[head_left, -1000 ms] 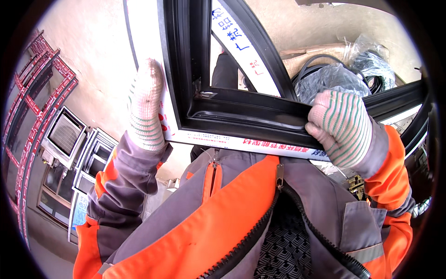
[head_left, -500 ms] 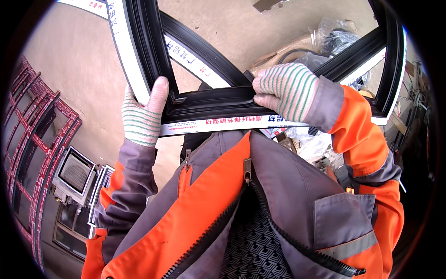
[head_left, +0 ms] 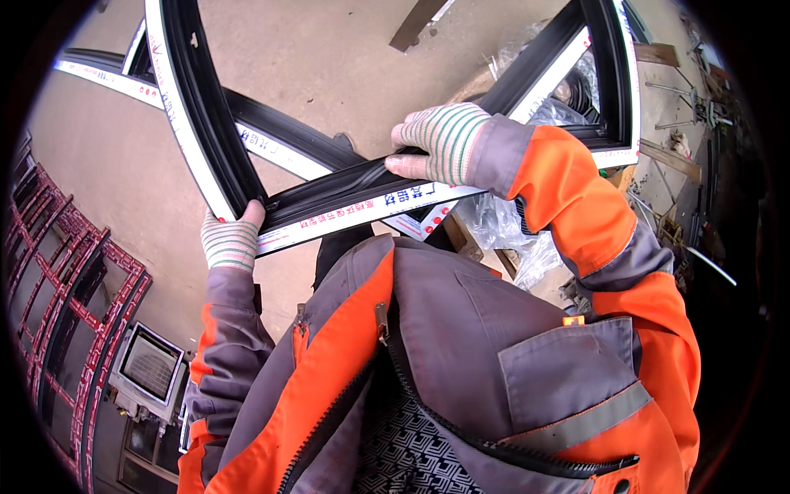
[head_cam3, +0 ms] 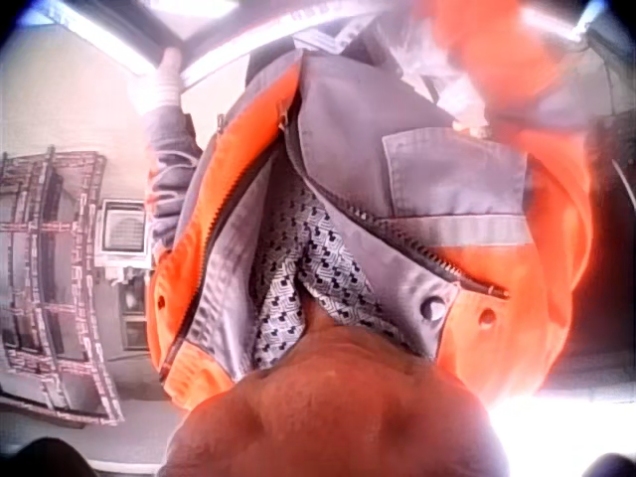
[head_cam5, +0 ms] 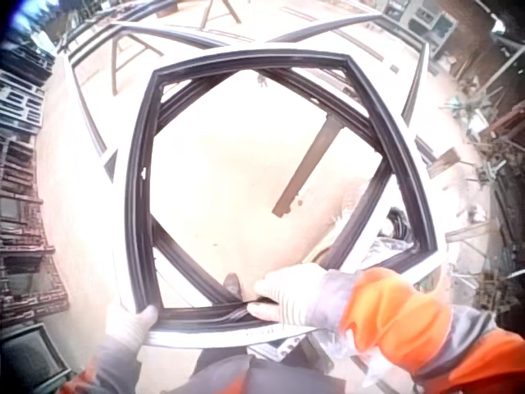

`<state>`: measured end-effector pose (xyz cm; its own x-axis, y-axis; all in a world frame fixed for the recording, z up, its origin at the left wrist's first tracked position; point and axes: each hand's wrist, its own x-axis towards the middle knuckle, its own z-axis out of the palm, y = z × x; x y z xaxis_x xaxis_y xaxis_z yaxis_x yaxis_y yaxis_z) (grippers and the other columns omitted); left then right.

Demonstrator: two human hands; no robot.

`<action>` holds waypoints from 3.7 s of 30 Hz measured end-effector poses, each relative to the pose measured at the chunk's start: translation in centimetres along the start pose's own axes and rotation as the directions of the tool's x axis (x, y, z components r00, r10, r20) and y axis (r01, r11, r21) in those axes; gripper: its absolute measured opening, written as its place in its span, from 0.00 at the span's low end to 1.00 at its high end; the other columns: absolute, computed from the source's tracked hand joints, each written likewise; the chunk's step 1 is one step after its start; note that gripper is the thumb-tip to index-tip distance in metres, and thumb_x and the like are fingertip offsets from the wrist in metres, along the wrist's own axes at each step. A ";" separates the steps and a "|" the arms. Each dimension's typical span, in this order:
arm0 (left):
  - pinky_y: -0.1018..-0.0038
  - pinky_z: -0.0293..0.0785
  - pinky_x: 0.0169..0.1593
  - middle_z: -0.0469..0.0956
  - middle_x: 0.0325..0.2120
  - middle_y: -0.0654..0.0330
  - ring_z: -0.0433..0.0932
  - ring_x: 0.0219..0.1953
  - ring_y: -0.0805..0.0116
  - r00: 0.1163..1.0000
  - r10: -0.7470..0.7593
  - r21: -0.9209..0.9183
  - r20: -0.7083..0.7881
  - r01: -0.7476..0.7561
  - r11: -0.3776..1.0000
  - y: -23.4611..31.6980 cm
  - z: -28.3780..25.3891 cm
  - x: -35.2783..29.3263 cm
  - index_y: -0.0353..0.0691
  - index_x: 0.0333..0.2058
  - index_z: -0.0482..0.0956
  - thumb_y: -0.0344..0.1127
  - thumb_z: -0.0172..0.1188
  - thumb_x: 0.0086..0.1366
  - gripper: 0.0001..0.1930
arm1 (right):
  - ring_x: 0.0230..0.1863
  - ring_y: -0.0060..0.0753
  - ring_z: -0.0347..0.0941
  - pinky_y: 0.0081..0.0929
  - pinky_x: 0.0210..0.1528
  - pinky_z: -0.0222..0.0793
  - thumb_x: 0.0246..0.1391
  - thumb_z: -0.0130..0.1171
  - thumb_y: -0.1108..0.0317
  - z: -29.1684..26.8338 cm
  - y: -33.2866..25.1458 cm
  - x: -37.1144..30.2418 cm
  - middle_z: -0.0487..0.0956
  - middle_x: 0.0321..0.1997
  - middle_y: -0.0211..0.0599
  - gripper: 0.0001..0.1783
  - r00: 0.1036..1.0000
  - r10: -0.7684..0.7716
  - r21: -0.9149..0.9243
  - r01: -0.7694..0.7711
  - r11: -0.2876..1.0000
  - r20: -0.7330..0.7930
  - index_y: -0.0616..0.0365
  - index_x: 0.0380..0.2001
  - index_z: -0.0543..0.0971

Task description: The person installs a black rubber seal into the groove of a white window frame. They press the seal into place by hand and use pliers to tuck the edges securely into the corners and along the sides of the frame.

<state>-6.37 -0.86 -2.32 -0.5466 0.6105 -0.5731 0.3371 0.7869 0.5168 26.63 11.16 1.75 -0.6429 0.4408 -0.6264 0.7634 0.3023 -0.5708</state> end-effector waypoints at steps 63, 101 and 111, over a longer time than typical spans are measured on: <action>0.54 0.71 0.58 0.76 0.48 0.47 0.75 0.52 0.45 0.351 0.713 0.530 0.607 -0.847 -0.033 8.8 0.0 4.3 0.37 0.58 0.71 0.50 0.78 0.43 0.44 | 0.55 0.53 0.74 0.44 0.58 0.70 0.55 0.64 0.54 23.8 -0.6 -11.2 0.79 0.51 0.52 0.24 -0.182 0.891 0.909 -0.063 0.412 -0.416 0.61 0.47 0.81; 0.56 0.63 0.63 0.75 0.52 0.54 0.73 0.57 0.53 0.556 0.677 0.735 0.482 -0.677 0.033 9.0 2.0 0.8 0.46 0.59 0.71 0.39 0.80 0.41 0.43 | 0.38 0.48 0.77 0.40 0.40 0.72 0.48 0.73 0.59 4.0 4.5 -26.3 0.76 0.33 0.46 0.19 0.886 0.006 -0.024 -0.020 0.999 -0.464 0.61 0.33 0.77; 0.57 0.64 0.61 0.77 0.47 0.58 0.75 0.53 0.54 0.484 0.740 0.708 0.468 -0.706 0.014 8.5 2.2 1.8 0.45 0.56 0.73 0.43 0.80 0.41 0.41 | 0.44 0.53 0.78 0.44 0.46 0.75 0.52 0.61 0.69 3.6 7.8 -22.9 0.78 0.40 0.50 0.14 0.789 0.240 -0.361 -0.498 0.788 -0.566 0.58 0.43 0.77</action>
<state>-2.80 7.12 -0.41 0.3434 0.9193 -0.1924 0.9334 -0.3567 -0.0383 47.10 0.40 9.73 -0.2890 0.8984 -0.3306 0.9446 0.3238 0.0542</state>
